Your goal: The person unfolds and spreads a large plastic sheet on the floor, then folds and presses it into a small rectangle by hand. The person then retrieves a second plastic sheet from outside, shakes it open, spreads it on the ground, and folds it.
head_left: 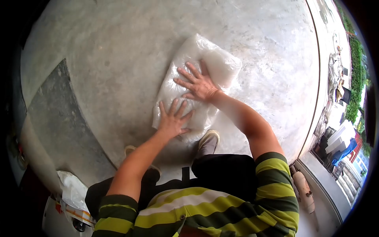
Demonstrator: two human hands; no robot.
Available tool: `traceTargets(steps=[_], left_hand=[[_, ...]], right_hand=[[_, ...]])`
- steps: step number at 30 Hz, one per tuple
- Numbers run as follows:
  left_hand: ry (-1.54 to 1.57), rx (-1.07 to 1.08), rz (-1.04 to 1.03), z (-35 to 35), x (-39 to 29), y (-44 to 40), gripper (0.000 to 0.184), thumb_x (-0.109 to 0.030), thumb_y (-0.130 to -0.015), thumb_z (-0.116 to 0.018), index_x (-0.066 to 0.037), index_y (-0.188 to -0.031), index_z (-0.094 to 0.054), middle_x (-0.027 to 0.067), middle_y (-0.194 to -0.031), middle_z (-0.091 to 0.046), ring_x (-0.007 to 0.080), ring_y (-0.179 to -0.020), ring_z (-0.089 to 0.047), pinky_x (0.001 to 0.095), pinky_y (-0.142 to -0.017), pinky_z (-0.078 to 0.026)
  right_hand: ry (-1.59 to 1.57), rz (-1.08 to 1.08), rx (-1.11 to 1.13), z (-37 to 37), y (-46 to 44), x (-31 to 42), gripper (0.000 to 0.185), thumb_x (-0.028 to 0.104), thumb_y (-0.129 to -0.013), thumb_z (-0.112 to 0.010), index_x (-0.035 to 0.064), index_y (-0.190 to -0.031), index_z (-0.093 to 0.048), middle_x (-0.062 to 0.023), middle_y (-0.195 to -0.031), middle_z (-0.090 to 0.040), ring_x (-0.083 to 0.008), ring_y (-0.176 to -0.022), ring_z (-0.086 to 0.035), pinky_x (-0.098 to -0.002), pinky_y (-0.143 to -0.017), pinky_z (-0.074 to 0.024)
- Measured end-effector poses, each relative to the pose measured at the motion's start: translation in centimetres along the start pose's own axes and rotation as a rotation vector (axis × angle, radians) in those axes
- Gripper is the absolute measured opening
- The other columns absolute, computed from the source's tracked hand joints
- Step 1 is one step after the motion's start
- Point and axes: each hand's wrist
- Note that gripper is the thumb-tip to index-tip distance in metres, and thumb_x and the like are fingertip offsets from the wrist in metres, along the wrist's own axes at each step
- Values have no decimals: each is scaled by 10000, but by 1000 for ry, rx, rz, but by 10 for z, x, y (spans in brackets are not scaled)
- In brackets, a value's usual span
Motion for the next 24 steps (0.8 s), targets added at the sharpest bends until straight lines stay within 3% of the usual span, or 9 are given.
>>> traceTargets(steps=[4, 9, 12, 14, 19, 24], left_hand=[[20, 8, 11, 10, 0, -2, 867, -786, -738, -480, -403, -1486, -266, 97, -1600, -7, 417, -1445, 82, 817, -997, -56], [20, 68, 50, 27, -11, 7, 858, -753, -748, -516, -420, -1493, -250, 64, -1605, -115, 365, -1470, -35, 736, -1073, -14], [63, 53, 61, 28, -17, 11, 865, -735, -717, -569, -418, -1476, -300, 52, -1605, -120, 345, -1474, -35, 761, -1055, -14], [149, -136, -140, 28, -21, 14, 885, -739, -689, -585, -427, -1469, -308, 32, -1606, -119, 345, -1474, -24, 800, -1017, -19], [3, 27, -203, 16, -10, 2, 898, -745, -684, -575, -479, -1472, -237, -28, -1606, -94, 351, -1464, 23, 840, -955, -136], [74, 67, -234, 4, -2, -6, 901, -749, -683, -572, -480, -1473, -233, -27, -1602, -105, 360, -1461, 27, 838, -942, -162]], right_hand=[[79, -10, 9, 23, -2, 8, 695, 630, -848, -519, 357, -1464, -352, 0, -1570, -247, -318, -1464, -141, -691, -1117, -80], [101, -52, -67, 51, 6, 15, 719, 609, -816, -575, 339, -1453, -379, -7, -1553, -284, -286, -1454, -182, -616, -1154, -110], [244, -217, -152, 92, 15, -11, 762, 629, -767, -608, 344, -1442, -401, -1, -1561, -264, -288, -1452, -175, -643, -1143, -86], [369, -143, 32, 89, 18, -46, 806, 693, -753, -582, 391, -1460, -342, 27, -1591, -179, -283, -1470, -112, -667, -1129, -91], [333, -104, 83, 65, 11, -69, 788, 724, -786, -506, 411, -1477, -291, 32, -1605, -124, -305, -1475, -75, -668, -1125, -120], [250, -89, 96, 47, 6, -80, 767, 719, -801, -479, 412, -1478, -289, 24, -1603, -136, -321, -1471, -85, -651, -1134, -123]])
Point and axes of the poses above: each hand's wrist, its own y-axis away from the middle knuckle, its own z-axis out of the back of the hand, x = y × z
